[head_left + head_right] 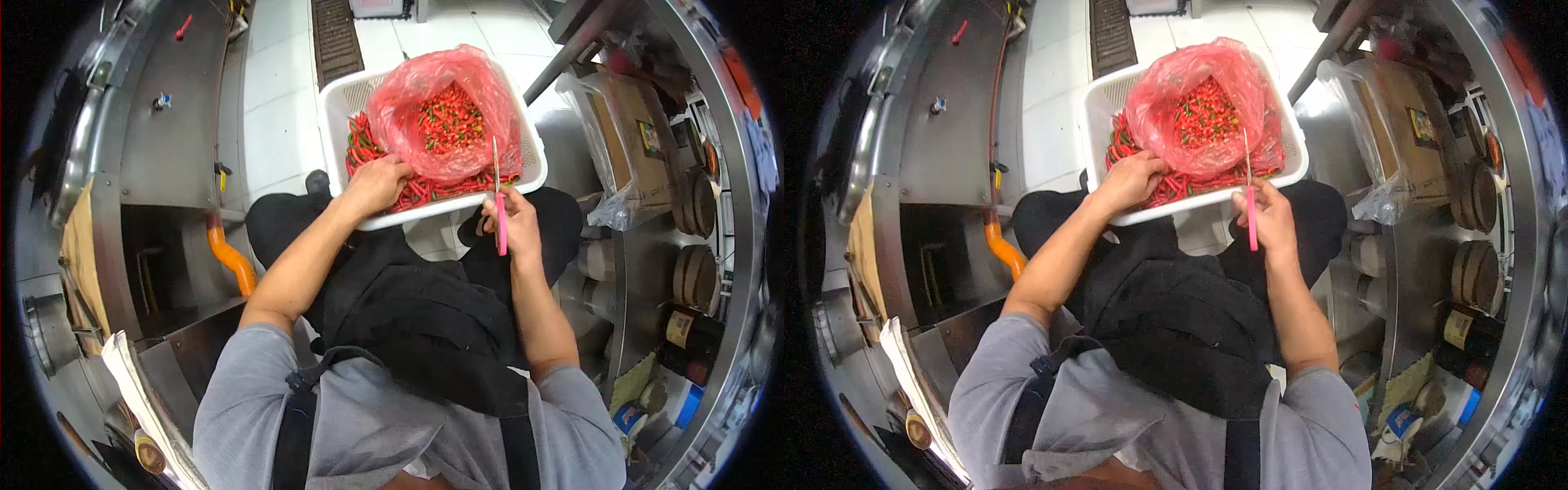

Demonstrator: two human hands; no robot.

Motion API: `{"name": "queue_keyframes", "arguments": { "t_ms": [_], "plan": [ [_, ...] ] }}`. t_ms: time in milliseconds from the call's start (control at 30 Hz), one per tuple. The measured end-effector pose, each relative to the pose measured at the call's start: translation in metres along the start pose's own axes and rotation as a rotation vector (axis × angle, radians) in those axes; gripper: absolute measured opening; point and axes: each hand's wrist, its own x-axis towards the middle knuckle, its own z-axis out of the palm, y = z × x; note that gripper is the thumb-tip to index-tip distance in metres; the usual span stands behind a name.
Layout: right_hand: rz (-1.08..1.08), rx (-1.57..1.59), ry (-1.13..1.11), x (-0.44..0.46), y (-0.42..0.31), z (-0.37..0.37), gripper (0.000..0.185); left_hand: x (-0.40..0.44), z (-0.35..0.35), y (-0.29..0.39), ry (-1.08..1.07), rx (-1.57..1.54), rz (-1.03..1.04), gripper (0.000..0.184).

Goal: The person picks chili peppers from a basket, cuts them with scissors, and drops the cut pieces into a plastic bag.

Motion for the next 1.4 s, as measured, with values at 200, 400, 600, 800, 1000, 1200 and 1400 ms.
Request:
{"name": "queue_keyframes", "arguments": {
  "t_ms": [200,400,600,800,1000,1200,1400],
  "plan": [
    [-0.053,0.102,-0.065,-0.004,0.004,0.006,0.049,-0.009,-0.004,-0.003,0.137,-0.002,-0.063,0.013],
    [-0.035,0.192,-0.086,-0.007,0.006,0.000,0.045,-0.019,-0.032,0.005,0.324,-0.232,-0.431,0.014],
    [-0.047,0.156,-0.202,-0.010,0.009,0.000,0.044,-0.005,-0.056,0.038,0.484,-0.961,-0.572,0.020],
    [0.033,0.141,-0.334,-0.030,0.008,0.015,0.048,0.012,-0.042,0.072,0.436,-1.130,-0.472,0.019],
    [-0.007,0.135,-0.297,-0.017,-0.003,0.034,0.046,0.016,-0.027,0.090,0.309,-1.170,-0.459,0.016],
    [-0.021,0.152,-0.245,0.014,-0.017,0.046,0.040,0.029,-0.025,0.080,0.395,-1.202,-0.460,0.014],
    [0.116,0.056,-0.223,0.014,-0.019,0.045,0.035,0.040,-0.016,0.060,0.403,-1.195,-0.493,0.013]
  ]
}}
